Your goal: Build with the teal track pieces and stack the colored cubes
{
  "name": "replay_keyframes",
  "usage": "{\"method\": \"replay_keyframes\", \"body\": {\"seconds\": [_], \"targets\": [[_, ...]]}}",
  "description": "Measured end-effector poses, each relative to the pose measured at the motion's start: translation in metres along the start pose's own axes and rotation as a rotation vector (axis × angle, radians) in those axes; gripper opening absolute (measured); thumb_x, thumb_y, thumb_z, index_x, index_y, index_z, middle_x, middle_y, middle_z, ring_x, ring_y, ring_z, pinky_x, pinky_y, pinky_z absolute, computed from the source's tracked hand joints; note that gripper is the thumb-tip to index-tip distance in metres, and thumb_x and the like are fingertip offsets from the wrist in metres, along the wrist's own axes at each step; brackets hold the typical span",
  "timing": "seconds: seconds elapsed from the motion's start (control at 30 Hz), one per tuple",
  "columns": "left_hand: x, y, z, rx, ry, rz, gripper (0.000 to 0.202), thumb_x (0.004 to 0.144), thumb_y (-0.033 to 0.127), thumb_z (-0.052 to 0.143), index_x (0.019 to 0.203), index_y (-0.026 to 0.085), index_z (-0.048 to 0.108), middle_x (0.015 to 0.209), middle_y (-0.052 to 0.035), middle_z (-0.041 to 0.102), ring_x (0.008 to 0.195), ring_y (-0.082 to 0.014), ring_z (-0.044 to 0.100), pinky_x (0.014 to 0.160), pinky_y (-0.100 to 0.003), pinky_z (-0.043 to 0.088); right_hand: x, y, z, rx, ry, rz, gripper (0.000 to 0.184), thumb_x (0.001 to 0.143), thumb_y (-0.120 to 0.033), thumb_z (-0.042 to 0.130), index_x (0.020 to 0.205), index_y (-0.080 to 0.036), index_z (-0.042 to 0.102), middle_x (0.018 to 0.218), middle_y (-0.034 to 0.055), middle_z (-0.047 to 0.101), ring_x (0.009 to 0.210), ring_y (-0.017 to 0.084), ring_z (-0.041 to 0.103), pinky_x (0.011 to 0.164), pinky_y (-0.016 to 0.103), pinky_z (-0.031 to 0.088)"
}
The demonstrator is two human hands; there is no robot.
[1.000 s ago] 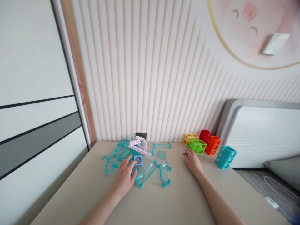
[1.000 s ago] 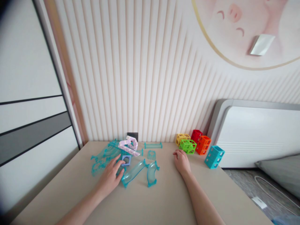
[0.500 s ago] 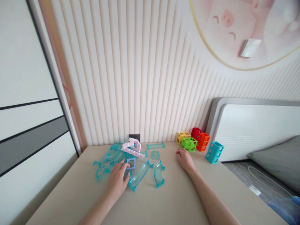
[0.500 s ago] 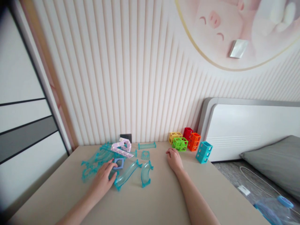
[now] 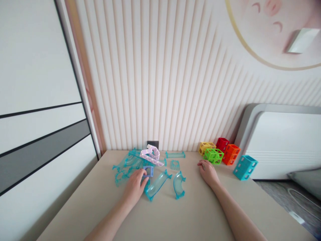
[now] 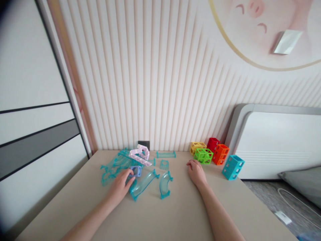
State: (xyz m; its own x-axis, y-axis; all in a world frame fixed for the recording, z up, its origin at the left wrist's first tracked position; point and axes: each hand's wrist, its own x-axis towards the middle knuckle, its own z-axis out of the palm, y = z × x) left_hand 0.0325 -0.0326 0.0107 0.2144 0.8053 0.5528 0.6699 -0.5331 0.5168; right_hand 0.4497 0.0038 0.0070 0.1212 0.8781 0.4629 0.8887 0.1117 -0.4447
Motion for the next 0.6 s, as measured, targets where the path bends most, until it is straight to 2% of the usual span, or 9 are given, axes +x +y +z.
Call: {"method": "replay_keyframes", "body": {"seconds": [0.1,0.4,0.5,0.6], "targets": [[0.000,-0.004,0.003,-0.044,0.025,-0.055,0.013,0.097,0.032,0.046,0.092,0.024,0.055,0.089,-0.0038,0.067,0.087,-0.0226,0.067,0.081,-0.038,0.055,0.000,0.002,0.000,0.000,-0.002,-0.003,0.022,0.080,-0.022,0.042,0.079,-0.020,0.064,0.096,0.0095,0.068,0.096,0.024,0.064,0.092,0.036,0.048],[0.005,0.001,-0.001,-0.141,0.239,-0.137,0.022,0.098,0.041,0.041,0.098,0.023,0.053,0.089,-0.0063,0.071,0.084,-0.0231,0.071,0.076,-0.038,0.058,0.001,0.004,0.002,0.004,0.014,-0.025,0.022,0.081,-0.025,0.043,0.077,-0.021,0.064,0.093,0.0095,0.069,0.092,0.024,0.065,0.089,0.037,0.049],[0.005,0.005,-0.005,-0.206,0.246,-0.177,0.024,0.100,0.041,0.038,0.100,0.022,0.053,0.086,-0.0063,0.071,0.078,-0.0221,0.071,0.072,-0.035,0.058,0.001,0.002,0.000,0.004,0.035,-0.038,0.023,0.082,-0.025,0.041,0.080,-0.020,0.064,0.095,0.0105,0.070,0.094,0.025,0.065,0.091,0.039,0.049],[0.003,0.010,-0.007,-0.251,0.201,-0.159,0.025,0.101,0.040,0.036,0.101,0.022,0.053,0.086,-0.0060,0.072,0.076,-0.0212,0.071,0.070,-0.033,0.058,0.002,-0.004,-0.005,0.010,0.066,-0.071,0.025,0.086,-0.026,0.041,0.086,-0.021,0.065,0.100,0.0113,0.070,0.100,0.026,0.064,0.096,0.042,0.047]]}}
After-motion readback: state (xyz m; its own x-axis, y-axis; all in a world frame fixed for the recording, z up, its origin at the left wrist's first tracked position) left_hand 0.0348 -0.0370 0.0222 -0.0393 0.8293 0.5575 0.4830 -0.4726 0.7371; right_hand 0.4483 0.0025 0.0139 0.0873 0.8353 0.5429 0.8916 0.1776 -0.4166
